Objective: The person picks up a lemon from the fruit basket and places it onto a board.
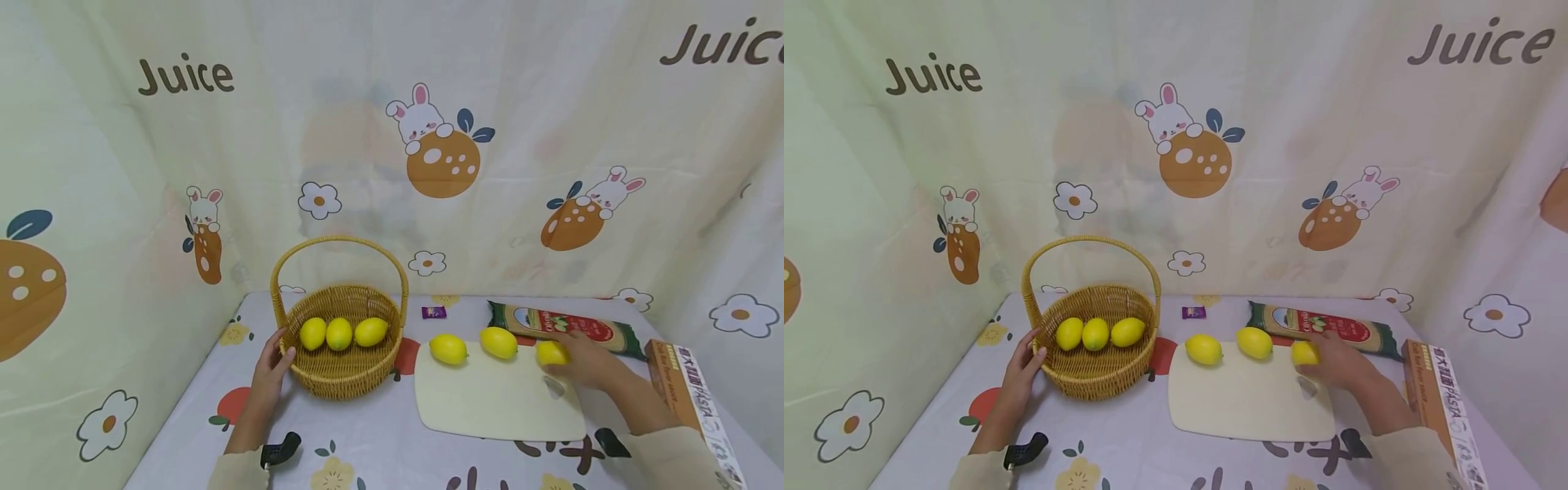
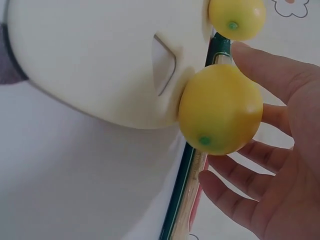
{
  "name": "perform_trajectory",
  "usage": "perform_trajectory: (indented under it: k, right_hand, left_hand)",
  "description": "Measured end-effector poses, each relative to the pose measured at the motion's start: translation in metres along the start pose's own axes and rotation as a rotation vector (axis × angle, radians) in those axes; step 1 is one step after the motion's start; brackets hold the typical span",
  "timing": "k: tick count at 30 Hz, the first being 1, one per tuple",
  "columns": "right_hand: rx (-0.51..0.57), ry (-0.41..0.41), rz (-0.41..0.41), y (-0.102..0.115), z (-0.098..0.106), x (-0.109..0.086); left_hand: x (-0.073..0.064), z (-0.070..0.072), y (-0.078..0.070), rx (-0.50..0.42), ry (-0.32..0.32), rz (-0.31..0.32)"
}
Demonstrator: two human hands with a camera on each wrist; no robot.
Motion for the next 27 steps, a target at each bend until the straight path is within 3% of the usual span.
perform_trajectory:
  k: [14,19,27]
  right_hand:
    - [-0.013,0.01,-0.027,0.022,0.022,0.002]
    - [-0.029,-0.025,0.081,0.057,0.028,0.0]
    - [-0.036,-0.078,0.293,0.136,0.023,-0.002]
  left_hand:
    - [0.0,0.0,-0.001,-0.001,0.002,0.009]
    - [0.0,0.001,0.001,0.012,-0.001,0.023]
    - [0.001,0.0,0.0,0.002,-0.001,0.007]
Point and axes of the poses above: each hand's wrist, its own x-axis towards the middle knuckle, its own z-axis out of the back of the hand, y = z × x, the point moved 5 cm from there along x, towards the middle knuckle, and after that the axes turned 3 degrees about y, right-handed, at the moved point
